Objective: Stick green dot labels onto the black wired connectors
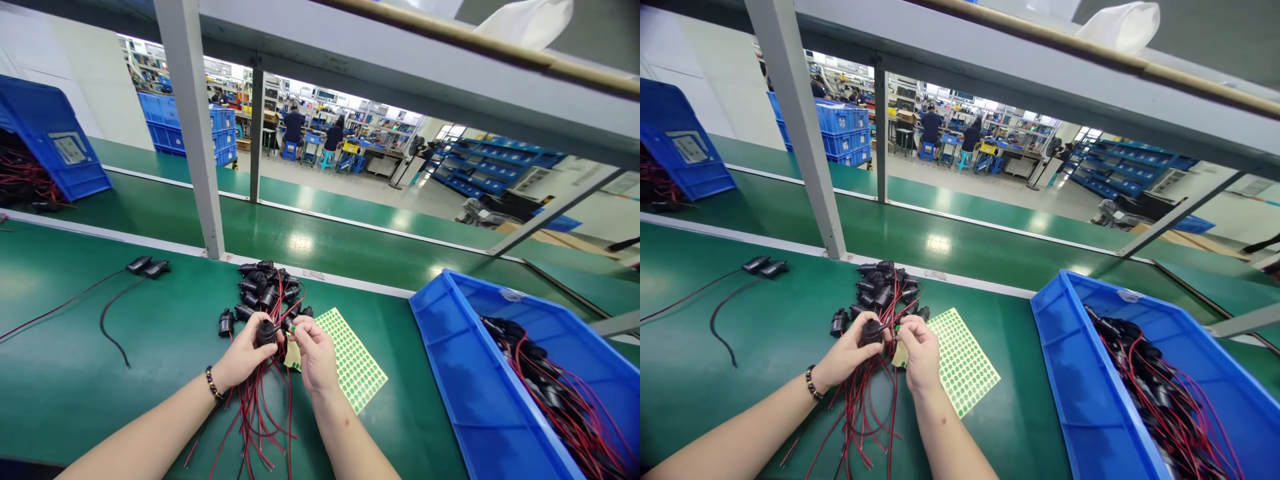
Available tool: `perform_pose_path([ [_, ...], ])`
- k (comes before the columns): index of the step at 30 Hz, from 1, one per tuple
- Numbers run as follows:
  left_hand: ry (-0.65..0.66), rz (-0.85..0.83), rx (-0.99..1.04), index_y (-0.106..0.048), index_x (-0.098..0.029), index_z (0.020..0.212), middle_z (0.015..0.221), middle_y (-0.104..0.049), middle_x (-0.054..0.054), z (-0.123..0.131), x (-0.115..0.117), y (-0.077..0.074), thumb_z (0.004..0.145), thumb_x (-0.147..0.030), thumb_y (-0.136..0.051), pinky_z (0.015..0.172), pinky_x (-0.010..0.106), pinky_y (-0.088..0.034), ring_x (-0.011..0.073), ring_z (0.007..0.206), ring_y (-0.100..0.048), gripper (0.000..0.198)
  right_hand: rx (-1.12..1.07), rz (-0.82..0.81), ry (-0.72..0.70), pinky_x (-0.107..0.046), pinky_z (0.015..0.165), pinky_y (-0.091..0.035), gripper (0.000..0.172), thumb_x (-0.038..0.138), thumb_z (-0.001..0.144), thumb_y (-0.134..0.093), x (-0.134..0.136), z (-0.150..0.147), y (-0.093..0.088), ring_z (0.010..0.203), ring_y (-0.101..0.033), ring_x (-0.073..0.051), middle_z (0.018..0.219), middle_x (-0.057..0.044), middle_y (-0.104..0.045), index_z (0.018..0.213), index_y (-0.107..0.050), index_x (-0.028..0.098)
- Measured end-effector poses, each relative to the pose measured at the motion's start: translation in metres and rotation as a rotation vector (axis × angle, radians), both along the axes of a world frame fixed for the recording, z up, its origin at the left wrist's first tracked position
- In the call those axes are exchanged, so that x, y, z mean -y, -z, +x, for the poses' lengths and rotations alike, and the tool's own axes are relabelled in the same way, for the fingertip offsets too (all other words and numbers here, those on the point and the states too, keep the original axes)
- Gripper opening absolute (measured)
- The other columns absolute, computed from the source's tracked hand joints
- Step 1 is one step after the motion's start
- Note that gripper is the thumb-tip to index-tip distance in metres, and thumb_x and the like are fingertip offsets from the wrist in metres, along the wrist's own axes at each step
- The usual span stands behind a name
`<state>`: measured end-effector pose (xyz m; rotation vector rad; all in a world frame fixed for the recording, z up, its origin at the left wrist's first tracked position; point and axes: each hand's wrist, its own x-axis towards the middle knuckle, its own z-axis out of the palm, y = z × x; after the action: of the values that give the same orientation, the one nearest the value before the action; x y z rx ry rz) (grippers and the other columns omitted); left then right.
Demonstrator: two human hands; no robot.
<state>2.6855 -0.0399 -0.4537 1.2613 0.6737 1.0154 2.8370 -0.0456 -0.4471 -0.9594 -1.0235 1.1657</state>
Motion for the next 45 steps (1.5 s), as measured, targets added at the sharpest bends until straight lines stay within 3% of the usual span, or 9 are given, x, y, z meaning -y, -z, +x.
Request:
perform_pose_path([
  [8, -0.291, 0.31, -0.41, -0.037, -0.02, 0.096, 0.087, -0.046, 0.0, 0.005, 0.006, 0.011, 0.078, -0.026, -0.056, 0.071, 0.025, -0.039, 0.0125, 0.077, -0.047, 0.027, 0.14, 0.128, -0.069, -0.031, 0.079, -0.042, 0.013, 0.027, 0.077, -0.058, 0.015, -0.013, -0.002, 0.085, -0.052, -0.016, 0.09, -0.004, -0.054, 0.067, -0.059, 0.018],
  [21, -0.336, 0.427, -0.457, -0.034, -0.02, 0.097, 0.095, -0.046, 0.004, 0.007, 0.007, 0.015, 0.077, -0.016, -0.05, 0.079, 0.03, -0.042, 0.0161, 0.089, -0.049, 0.026, 0.344, 0.242, 0.006, -0.03, 0.077, -0.042, 0.011, 0.021, 0.08, -0.053, 0.02, -0.017, -0.001, 0.083, -0.052, -0.015, 0.085, -0.003, -0.053, 0.07, -0.058, 0.019],
  [34, -0.348, 0.467, -0.456, -0.032, -0.02, 0.1, 0.098, -0.046, 0.005, 0.008, 0.008, 0.02, 0.077, -0.013, -0.046, 0.081, 0.032, -0.042, 0.0162, 0.091, -0.05, 0.028, 0.495, 0.379, 0.129, -0.029, 0.072, -0.041, 0.011, 0.011, 0.077, -0.051, 0.024, -0.02, -0.004, 0.079, -0.052, -0.014, 0.081, -0.002, -0.053, 0.071, -0.056, 0.018],
  [45, -0.363, 0.496, -0.461, -0.033, -0.021, 0.101, 0.097, -0.047, 0.005, 0.008, 0.007, 0.022, 0.077, -0.012, -0.045, 0.081, 0.032, -0.043, 0.0159, 0.091, -0.05, 0.028, 0.536, 0.427, 0.151, -0.028, 0.069, -0.041, 0.013, 0.009, 0.076, -0.051, 0.024, -0.021, -0.002, 0.077, -0.052, -0.013, 0.08, -0.002, -0.052, 0.07, -0.056, 0.018],
])
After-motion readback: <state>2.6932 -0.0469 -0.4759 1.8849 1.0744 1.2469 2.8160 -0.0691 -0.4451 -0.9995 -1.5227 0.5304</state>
